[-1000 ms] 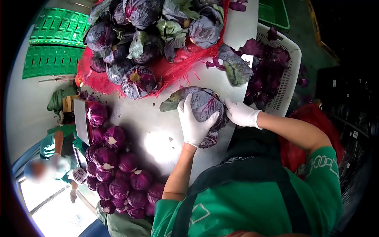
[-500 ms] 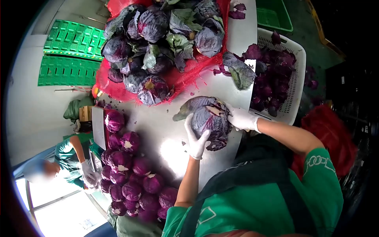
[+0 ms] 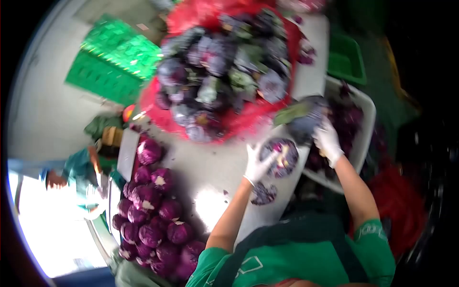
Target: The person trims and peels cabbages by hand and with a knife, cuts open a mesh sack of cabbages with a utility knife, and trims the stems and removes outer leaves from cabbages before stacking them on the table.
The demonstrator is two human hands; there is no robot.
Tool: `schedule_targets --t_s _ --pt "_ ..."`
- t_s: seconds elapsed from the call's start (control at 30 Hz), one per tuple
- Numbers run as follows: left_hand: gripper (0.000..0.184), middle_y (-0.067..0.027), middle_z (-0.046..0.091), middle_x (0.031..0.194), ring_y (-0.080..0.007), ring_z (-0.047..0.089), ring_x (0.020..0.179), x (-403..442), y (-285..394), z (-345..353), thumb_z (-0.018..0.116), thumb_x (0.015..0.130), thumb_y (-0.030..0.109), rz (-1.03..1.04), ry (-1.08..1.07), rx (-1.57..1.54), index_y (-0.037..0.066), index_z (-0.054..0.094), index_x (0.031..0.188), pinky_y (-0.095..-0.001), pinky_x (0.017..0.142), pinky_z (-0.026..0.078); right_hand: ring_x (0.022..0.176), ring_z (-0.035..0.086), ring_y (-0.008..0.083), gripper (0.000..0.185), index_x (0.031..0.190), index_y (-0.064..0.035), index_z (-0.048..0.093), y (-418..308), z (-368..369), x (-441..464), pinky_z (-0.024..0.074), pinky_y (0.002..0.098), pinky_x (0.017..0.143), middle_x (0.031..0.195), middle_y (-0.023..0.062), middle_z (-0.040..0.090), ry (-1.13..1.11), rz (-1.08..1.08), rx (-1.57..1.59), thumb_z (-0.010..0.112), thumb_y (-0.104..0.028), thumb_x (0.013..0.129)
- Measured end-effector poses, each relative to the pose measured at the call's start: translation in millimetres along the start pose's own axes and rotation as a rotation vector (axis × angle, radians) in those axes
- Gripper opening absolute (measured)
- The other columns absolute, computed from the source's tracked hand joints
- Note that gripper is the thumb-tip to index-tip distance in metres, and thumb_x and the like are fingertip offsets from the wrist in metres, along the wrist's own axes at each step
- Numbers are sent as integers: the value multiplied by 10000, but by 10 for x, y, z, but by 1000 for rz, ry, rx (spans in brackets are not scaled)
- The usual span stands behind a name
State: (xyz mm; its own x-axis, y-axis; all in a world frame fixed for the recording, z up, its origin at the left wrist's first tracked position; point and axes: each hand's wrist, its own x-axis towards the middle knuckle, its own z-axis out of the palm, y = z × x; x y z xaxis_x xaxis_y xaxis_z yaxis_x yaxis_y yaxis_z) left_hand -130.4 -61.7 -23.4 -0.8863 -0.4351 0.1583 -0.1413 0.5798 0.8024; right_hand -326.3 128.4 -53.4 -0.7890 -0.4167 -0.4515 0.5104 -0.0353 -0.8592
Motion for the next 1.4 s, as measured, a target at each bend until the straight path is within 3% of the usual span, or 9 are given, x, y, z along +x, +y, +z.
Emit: schedule_targets --t_s 0.03,0.1,0.3,0.43,0.53,0.63,0.77,1.3,1.4 --pt "577 -159 602 1238 -339 447 1137 -48 -25 -4 767 842 263 -14 36 -9 116 556 1359 -421 1067 360 415 391 79 86 1010 -161 536 154 -296 362 301 247 355 583 -55 420 16 26 135 587 -178 942" --pt "583 -223 545 1188 -350 460 1104 -108 -144 21 744 875 308 -93 62 -14 139 533 1391 -415 1042 391 396 360 75 128 930 -129 533 -191 -430 387 282 239 351 589 -48 427 135 57 240 587 -241 964" --pt "522 -208 509 1141 -328 495 1115 -191 -90 95 653 950 318 -239 119 20 133 504 1415 -377 1024 417 618 559 179 364 1124 -56 617 301 383 -547 488 317 596 735 25 524 -148 -725 -588 725 -323 902" --pt "423 -186 602 1187 -291 600 1067 -155 -175 -409 589 964 239 -325 -169 -210 73 540 1350 -367 983 462 887 606 303 486 1166 -4 607 314 512 -596 498 395 800 1006 145 580 -114 -552 -815 768 -334 848" --pt "875 -236 290 1551 -433 297 1423 -9 -146 -930 776 769 410 -156 -280 749 136 375 1497 -517 1137 326 1030 615 333 491 1186 -2 602 235 441 -550 500 406 876 1108 177 612 -209 -714 -820 746 -346 866" --pt "1199 -243 258 1571 -410 209 1475 293 94 -841 895 628 410 257 -417 228 77 219 1560 -468 1190 260 1086 626 333 464 1237 -2 596 -95 586 -670 502 391 901 1216 195 620 -299 -812 -757 669 -345 933" --pt "1226 -244 321 1495 -429 283 1419 221 196 -248 931 578 407 77 -480 78 6 254 1518 -457 1172 281 982 684 350 371 1211 -8 623 -74 394 -610 529 393 843 1043 217 691 -196 -410 -600 560 -311 1007" --pt "1200 -275 361 1433 -428 345 1349 2 349 156 928 589 386 -5 -150 205 -64 242 1464 -476 1136 311 572 627 395 439 1434 -163 487 138 274 -807 504 496 550 631 166 626 -186 -657 -1080 476 -322 1025" --pt "1134 -258 369 1416 -437 361 1308 -47 384 148 922 583 338 24 -134 160 -47 283 1438 -493 1114 326 557 607 165 377 1377 -149 564 493 16 -164 478 320 520 753 126 661 55 -782 -723 501 -294 1035"
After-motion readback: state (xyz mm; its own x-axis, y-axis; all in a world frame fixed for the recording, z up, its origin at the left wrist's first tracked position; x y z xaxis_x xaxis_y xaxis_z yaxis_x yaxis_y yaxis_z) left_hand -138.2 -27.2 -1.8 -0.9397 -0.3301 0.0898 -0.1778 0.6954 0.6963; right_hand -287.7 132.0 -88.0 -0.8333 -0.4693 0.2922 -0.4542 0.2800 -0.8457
